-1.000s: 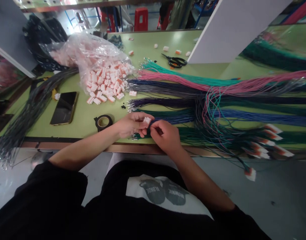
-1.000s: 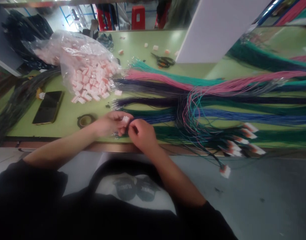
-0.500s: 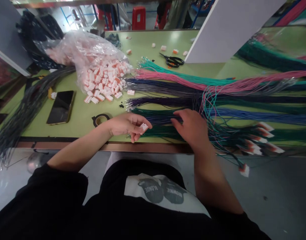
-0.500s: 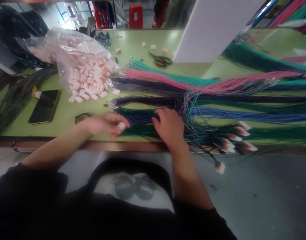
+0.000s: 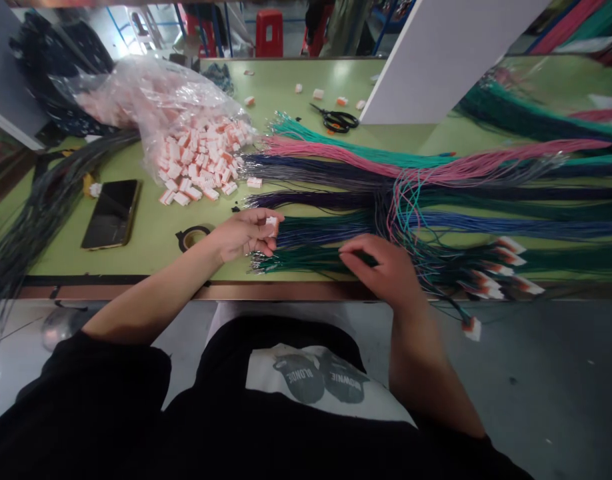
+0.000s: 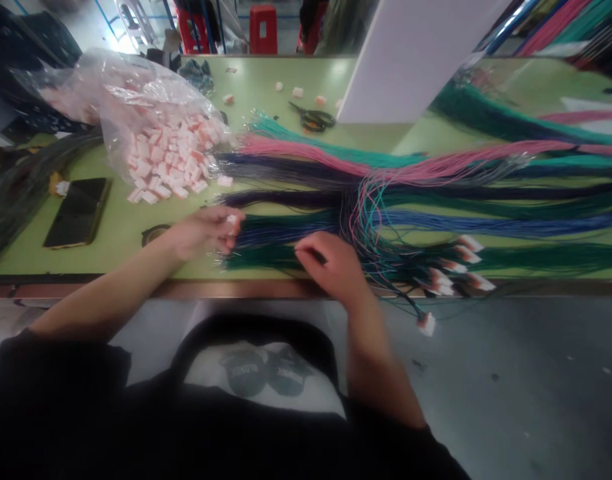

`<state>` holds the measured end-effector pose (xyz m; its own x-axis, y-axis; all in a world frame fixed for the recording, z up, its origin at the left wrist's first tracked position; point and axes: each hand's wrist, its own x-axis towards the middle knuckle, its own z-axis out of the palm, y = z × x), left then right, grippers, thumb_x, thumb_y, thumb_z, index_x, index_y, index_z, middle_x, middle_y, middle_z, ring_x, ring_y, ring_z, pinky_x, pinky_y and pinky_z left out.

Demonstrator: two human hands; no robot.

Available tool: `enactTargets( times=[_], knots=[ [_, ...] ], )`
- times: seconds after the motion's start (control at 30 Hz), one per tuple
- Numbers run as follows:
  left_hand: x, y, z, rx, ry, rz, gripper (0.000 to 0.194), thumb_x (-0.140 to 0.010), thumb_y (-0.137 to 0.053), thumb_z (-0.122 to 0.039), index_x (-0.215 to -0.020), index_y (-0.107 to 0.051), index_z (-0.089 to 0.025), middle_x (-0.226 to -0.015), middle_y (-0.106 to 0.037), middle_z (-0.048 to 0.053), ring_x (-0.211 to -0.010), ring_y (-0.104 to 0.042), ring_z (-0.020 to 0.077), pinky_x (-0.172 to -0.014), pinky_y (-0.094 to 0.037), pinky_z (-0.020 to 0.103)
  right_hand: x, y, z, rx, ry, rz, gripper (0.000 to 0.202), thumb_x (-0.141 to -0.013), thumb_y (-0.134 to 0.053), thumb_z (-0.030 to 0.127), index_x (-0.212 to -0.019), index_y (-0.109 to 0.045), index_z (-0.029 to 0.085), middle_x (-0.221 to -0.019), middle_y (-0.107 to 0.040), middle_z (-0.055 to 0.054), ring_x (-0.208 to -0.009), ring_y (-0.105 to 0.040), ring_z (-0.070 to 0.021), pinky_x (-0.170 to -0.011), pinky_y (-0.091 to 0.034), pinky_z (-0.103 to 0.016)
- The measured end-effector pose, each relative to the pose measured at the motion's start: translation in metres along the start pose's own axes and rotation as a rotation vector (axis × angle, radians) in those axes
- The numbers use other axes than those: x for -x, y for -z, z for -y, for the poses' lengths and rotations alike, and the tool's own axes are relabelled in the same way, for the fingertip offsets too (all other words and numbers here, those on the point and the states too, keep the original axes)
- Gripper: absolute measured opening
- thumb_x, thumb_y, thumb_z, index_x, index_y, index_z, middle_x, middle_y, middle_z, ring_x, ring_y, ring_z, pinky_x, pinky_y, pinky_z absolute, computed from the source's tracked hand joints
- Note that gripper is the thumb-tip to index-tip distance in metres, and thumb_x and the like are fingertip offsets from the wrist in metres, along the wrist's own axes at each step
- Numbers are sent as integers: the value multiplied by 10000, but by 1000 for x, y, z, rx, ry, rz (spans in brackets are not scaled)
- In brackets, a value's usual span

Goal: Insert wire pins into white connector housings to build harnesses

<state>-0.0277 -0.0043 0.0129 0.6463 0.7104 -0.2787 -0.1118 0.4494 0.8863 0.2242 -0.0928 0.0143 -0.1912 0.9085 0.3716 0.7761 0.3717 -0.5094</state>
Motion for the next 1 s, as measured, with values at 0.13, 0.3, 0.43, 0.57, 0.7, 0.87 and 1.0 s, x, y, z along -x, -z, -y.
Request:
enactTargets(
  times=[0.13, 0.3, 0.43, 0.57, 0.7, 0.87, 1.0],
  knots=[
    [1, -3, 0, 23, -86, -8, 295, -728, -695, -108, -986, -550, -110, -666, -585, -39, -525, -607, 78, -454, -481, 172, 5, -12, 8, 224, 150, 196, 237, -869, -473, 240, -740, -668, 200, -779, -690, -58, -780, -591, -194, -738, -421, -340],
    [6, -4, 2, -37, -17, 182, 324, -693, -733, -187, -966, -578, -108, -649, -577, -35, -474, -566, 76, -428, -440, 185, 5, -5, 7, 154, 122, 242, 219, -857, -492, 215, -757, -686, 201, -815, -683, -53, -783, -596, -175, -698, -433, -293],
    [8, -5, 3, -140, 59, 305, 263, -718, -699, -170, -950, -589, -112, -602, -563, -36, -483, -551, 74, -451, -421, 180, -12, 4, -2, 247, 5, 154, 206, -868, -488, 231, -826, -687, 199, -833, -688, -57, -771, -607, -189, -657, -423, -298],
    [10, -6, 1, -229, 107, 335, 255, -732, -686, -174, -958, -579, -122, -597, -560, -42, -496, -548, 78, -472, -418, 188, -32, -8, -5, 456, 39, 223, 171, -824, -537, 176, -871, -701, 199, -902, -685, -77, -844, -602, -214, -628, -405, -297],
    [10, -6, -1, -279, 133, 368, 269, -721, -695, -191, -955, -579, -128, -600, -548, -49, -496, -548, 78, -475, -421, 192, -39, -21, -3, 499, 66, 268, 167, -831, -514, 155, -840, -679, 185, -883, -673, -88, -871, -590, -220, -654, -415, -302],
    [11, -7, -1, -278, 132, 385, 264, -716, -699, -217, -940, -586, -137, -589, -543, -49, -486, -533, 75, -458, -417, 185, -36, -17, -10, 404, 41, 203, 127, -819, -505, 165, -786, -626, 183, -842, -666, -95, -840, -588, -241, -699, -420, -338],
    [12, -7, -2, -285, 137, 383, 249, -729, -694, -211, -943, -591, -138, -582, -552, -46, -483, -536, 72, -457, -422, 178, -34, -13, -17, 251, -111, -34, 106, -825, -481, 207, -819, -586, 201, -814, -658, -70, -750, -586, -215, -673, -421, -330]
  ],
)
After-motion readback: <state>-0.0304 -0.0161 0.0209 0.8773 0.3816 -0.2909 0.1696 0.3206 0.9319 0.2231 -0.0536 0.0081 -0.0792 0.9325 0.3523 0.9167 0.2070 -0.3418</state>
